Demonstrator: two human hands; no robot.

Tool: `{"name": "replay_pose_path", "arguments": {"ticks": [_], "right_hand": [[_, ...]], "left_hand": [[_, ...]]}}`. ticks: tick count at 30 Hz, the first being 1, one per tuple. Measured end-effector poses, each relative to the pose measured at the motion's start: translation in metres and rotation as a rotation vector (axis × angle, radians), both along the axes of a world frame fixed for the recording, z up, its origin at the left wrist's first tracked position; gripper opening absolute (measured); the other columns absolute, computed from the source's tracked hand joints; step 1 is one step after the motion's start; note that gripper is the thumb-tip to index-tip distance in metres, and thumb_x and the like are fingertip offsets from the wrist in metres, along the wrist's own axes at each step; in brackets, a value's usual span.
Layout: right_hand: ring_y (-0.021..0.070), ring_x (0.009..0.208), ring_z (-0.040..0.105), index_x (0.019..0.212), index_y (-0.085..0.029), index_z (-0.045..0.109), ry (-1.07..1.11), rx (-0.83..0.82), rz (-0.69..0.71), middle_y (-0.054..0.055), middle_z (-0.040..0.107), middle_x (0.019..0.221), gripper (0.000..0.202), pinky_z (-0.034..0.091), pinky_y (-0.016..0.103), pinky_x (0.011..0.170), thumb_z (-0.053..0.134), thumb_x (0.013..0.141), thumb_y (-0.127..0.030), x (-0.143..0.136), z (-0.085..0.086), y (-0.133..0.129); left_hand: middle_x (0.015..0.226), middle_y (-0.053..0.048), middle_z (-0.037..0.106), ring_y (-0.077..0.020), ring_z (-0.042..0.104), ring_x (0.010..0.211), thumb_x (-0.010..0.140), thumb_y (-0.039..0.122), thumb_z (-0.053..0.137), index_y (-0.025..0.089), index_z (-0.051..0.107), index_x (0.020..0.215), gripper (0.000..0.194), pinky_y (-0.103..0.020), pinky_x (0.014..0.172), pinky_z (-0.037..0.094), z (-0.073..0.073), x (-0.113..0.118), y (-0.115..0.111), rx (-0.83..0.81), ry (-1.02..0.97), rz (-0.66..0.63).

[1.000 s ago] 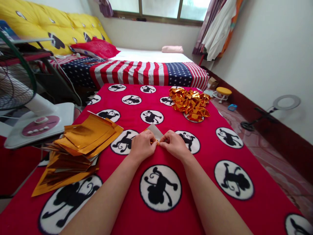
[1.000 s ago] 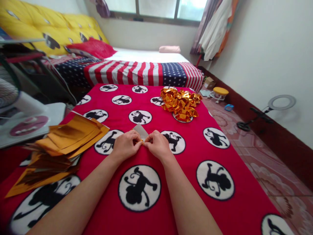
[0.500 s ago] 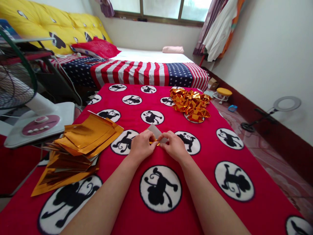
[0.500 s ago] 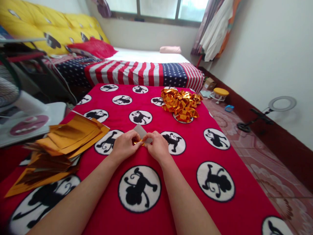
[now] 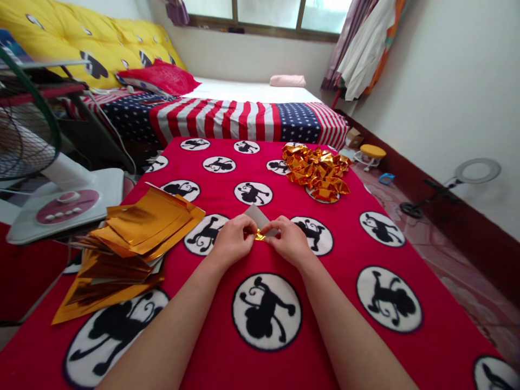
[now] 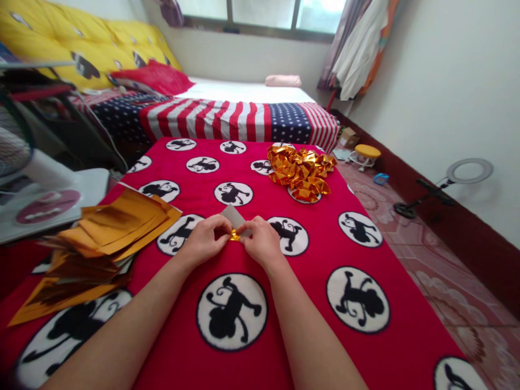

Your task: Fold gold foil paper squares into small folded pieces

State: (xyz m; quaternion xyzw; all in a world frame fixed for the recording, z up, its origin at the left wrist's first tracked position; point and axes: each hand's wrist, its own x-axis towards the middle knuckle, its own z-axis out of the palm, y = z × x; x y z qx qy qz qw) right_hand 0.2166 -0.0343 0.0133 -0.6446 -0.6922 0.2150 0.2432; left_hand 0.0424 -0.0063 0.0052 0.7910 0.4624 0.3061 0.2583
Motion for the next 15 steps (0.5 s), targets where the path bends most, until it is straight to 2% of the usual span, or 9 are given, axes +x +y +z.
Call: {"name": "replay_pose_path", "arguments": {"ticks": [5,10,15], "right_hand": [[0.0133,0.077,0.056,0.089,-0.031,0.075,-0.004,-0.015,-0.005,-0.001,0.059,0.087,0.018,0.039,0.024,0.066,0.070,0.074,-0.023,0.000,0.000,0.000],[0.0140,0.078,0.057,0.089,-0.032,0.075,-0.014,-0.026,-0.012,-0.001,0.060,0.087,0.018,0.040,0.025,0.068,0.067,0.075,-0.024,0.000,0.004,0.000],[0.0151,0.080,0.058,0.088,-0.032,0.076,-0.066,-0.065,-0.039,0.001,0.062,0.091,0.014,0.039,0.025,0.067,0.066,0.078,-0.032,-0.005,0.010,0.001]], "left_hand": [[0.087,-0.003,0.068,-0.0149,0.063,0.080,0.071,0.003,0.055,0.018,0.068,0.073,0.021,-0.026,0.074,0.050,0.000,-0.001,0.001,0.023,-0.078,-0.061],[0.089,-0.004,0.070,-0.0149,0.064,0.081,0.072,0.003,0.058,0.019,0.072,0.072,0.022,-0.027,0.075,0.051,0.002,0.000,0.001,0.001,-0.077,-0.064],[0.086,-0.004,0.068,-0.0150,0.063,0.080,0.070,0.004,0.058,0.019,0.069,0.070,0.019,-0.027,0.074,0.051,0.003,0.000,0.000,0.011,-0.101,-0.067]]}}
